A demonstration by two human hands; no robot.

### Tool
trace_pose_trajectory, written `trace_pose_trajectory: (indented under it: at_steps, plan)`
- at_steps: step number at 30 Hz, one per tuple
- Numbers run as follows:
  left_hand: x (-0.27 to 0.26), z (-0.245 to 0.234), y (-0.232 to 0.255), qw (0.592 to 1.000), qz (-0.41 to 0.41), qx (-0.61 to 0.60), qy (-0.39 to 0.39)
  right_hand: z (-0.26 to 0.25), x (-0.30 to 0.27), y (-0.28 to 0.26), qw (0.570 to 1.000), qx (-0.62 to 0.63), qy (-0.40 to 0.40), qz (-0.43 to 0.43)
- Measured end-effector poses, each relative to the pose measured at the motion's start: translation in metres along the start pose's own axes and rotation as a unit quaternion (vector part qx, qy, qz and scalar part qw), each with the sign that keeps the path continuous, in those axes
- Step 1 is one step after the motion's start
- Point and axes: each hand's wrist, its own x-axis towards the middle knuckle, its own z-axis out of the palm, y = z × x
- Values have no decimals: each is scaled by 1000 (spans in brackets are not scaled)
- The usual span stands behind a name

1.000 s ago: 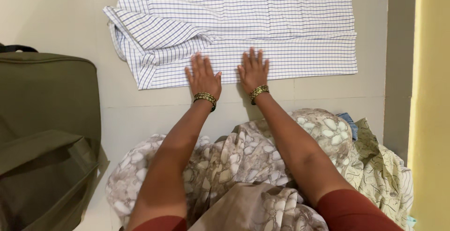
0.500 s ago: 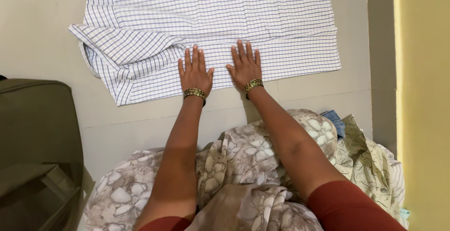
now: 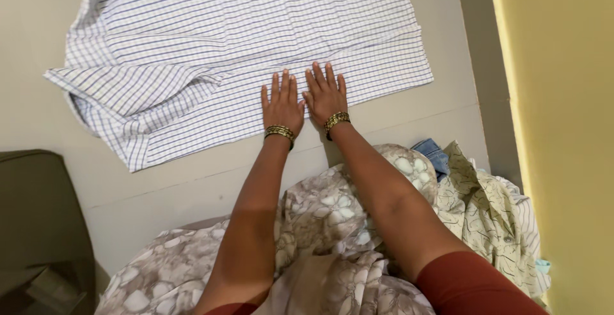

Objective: The person folds a checkered shirt on the floor by smoothing the fabric, folding in the sleeves and sides, and finally folding the bottom up to create a compact square.

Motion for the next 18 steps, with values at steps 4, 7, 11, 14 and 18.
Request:
trace_pose_trajectory:
  at_steps: [4, 7, 11, 14, 18]
  plan:
    - [-7, -16, 3, 1000, -17, -8, -11, -42, 1, 5, 997, -22, -41, 62]
    - [-7, -21, 10, 999, -38, 0, -1, -51, 2, 22, 993, -33, -56, 97]
    - [3, -13, 27, 995, -102, -16, -6, -40, 8, 65, 986, -11, -25, 164]
    - [20, 0, 46, 999, -42, -7, 15, -26, 13, 80, 982, -39, 7, 184]
    - [33, 9, 65, 998, 59, -22, -5, -28, 12, 72, 995, -18, 4, 101]
